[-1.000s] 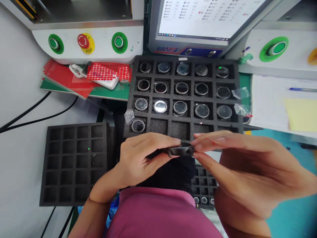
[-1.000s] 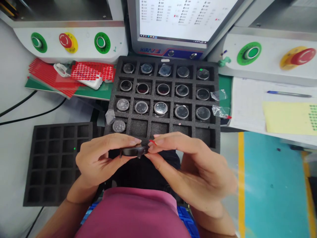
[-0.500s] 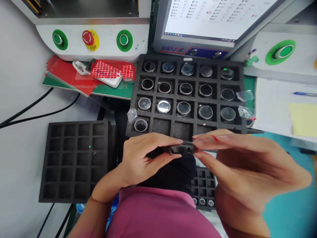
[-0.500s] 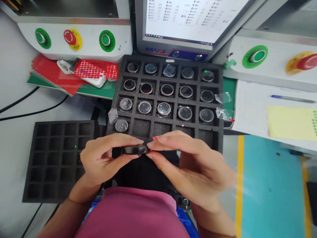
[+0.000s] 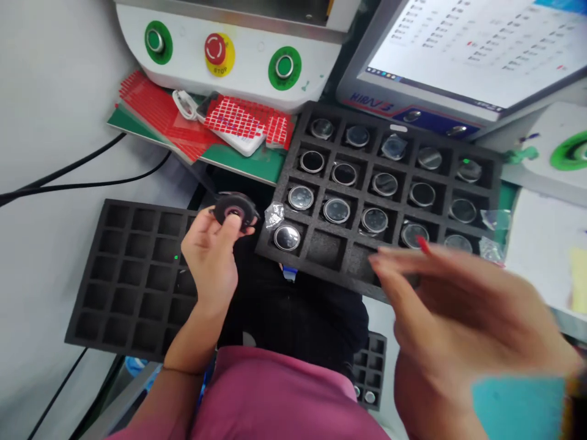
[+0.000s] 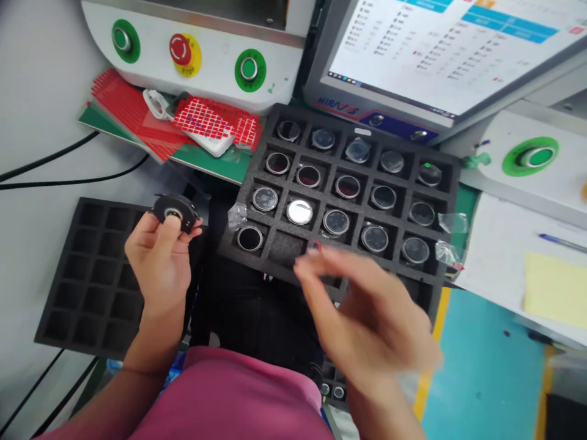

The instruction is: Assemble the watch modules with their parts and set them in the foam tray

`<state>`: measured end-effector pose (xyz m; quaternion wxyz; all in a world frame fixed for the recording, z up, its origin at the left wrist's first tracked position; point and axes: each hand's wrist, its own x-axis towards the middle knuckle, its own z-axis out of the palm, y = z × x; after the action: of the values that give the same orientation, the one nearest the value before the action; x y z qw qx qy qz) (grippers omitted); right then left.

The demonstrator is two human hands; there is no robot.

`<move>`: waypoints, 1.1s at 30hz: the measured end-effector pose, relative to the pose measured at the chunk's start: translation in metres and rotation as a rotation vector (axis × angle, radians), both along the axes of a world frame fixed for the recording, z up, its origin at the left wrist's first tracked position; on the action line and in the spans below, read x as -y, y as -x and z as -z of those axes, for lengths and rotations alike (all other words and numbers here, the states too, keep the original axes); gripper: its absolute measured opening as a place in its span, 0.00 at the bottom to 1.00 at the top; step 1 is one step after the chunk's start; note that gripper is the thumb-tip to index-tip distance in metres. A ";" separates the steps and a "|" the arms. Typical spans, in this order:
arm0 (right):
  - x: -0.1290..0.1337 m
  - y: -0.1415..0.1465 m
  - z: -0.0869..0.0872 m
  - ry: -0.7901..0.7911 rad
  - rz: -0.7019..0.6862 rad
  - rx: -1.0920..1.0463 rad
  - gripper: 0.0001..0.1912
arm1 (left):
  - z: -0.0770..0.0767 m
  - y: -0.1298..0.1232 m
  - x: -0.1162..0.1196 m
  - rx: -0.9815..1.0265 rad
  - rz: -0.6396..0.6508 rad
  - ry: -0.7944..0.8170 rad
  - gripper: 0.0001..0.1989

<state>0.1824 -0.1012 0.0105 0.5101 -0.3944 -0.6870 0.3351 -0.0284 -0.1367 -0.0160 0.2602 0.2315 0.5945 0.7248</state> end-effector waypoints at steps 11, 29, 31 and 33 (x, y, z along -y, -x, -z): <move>-0.090 0.092 0.049 0.171 -0.369 0.471 0.27 | 0.032 0.014 0.002 0.368 0.078 0.082 0.14; -0.016 0.055 -0.013 0.430 -0.119 -0.384 0.26 | 0.012 -0.017 0.004 0.417 0.519 0.035 0.18; -0.009 0.054 -0.003 0.482 -0.121 -0.409 0.26 | 0.010 -0.023 0.006 0.430 0.552 0.038 0.22; -0.002 0.052 0.003 0.500 -0.119 -0.441 0.26 | 0.009 -0.029 0.008 0.463 0.569 0.001 0.23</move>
<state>0.1304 -0.0988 0.0074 0.5132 -0.3845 -0.4786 0.5998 0.0008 -0.1451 -0.0252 0.5790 0.2173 0.4320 0.6565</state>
